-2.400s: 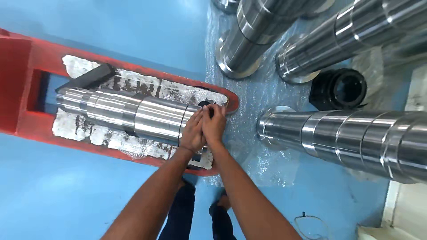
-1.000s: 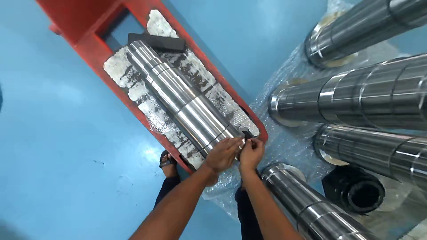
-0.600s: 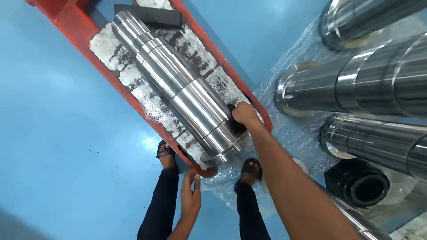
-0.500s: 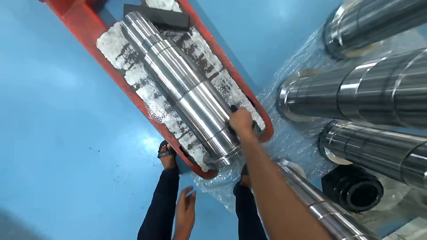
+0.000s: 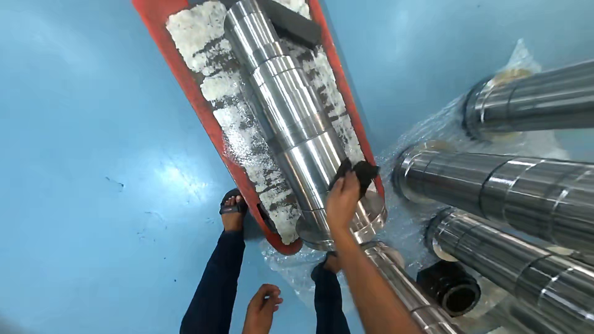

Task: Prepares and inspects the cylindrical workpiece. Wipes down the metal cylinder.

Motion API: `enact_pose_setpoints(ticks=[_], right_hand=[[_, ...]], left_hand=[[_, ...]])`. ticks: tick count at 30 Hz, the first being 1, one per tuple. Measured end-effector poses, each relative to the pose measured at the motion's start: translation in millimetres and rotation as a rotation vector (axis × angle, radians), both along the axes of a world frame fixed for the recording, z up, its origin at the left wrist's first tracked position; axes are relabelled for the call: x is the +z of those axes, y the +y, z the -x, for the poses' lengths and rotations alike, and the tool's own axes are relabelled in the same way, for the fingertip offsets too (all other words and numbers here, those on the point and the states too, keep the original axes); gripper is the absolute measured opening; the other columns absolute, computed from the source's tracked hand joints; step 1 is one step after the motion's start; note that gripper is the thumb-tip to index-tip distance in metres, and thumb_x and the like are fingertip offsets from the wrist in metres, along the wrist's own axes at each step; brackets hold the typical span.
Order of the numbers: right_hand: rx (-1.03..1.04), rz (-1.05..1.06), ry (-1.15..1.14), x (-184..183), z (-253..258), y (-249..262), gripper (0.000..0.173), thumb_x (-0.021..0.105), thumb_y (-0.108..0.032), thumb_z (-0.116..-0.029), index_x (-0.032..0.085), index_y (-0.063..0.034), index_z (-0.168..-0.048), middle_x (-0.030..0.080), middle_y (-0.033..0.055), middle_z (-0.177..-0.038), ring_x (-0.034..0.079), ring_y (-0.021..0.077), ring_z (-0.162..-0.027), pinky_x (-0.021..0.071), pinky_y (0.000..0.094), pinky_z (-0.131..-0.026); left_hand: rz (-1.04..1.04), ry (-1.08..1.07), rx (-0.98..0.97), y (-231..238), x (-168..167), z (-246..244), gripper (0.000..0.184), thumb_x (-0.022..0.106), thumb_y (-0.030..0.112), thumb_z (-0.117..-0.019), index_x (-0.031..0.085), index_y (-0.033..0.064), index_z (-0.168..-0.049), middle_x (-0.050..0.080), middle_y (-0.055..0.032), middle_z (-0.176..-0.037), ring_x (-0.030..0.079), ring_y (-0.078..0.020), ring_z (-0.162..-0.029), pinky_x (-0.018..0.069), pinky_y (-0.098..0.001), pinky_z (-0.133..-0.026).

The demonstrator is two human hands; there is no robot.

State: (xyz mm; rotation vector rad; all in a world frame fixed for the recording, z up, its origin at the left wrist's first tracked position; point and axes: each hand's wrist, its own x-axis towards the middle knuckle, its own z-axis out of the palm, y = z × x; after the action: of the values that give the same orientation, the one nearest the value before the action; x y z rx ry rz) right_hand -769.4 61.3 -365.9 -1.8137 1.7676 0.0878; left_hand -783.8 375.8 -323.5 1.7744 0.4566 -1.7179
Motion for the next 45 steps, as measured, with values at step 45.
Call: enact_pose_setpoints(ticks=[45], right_hand=[[1.655, 0.174, -0.056, -58, -76, -36, 0.037, 0.053, -0.006, -0.0967, 0.066, 0.0035, -0.130, 0.058, 0.0166, -0.148, 0.045, 0.0312, -0.147, 0.0222, 0.0535, -0.127]], left_hand=[[0.049, -0.004, 0.079, 9, -14, -31, 0.022, 0.051, 0.008, -0.1046, 0.063, -0.0047, -0.118, 0.069, -0.0162, -0.111, 0.072, -0.0231, -0.096, 0.0612, -0.0385, -0.085]])
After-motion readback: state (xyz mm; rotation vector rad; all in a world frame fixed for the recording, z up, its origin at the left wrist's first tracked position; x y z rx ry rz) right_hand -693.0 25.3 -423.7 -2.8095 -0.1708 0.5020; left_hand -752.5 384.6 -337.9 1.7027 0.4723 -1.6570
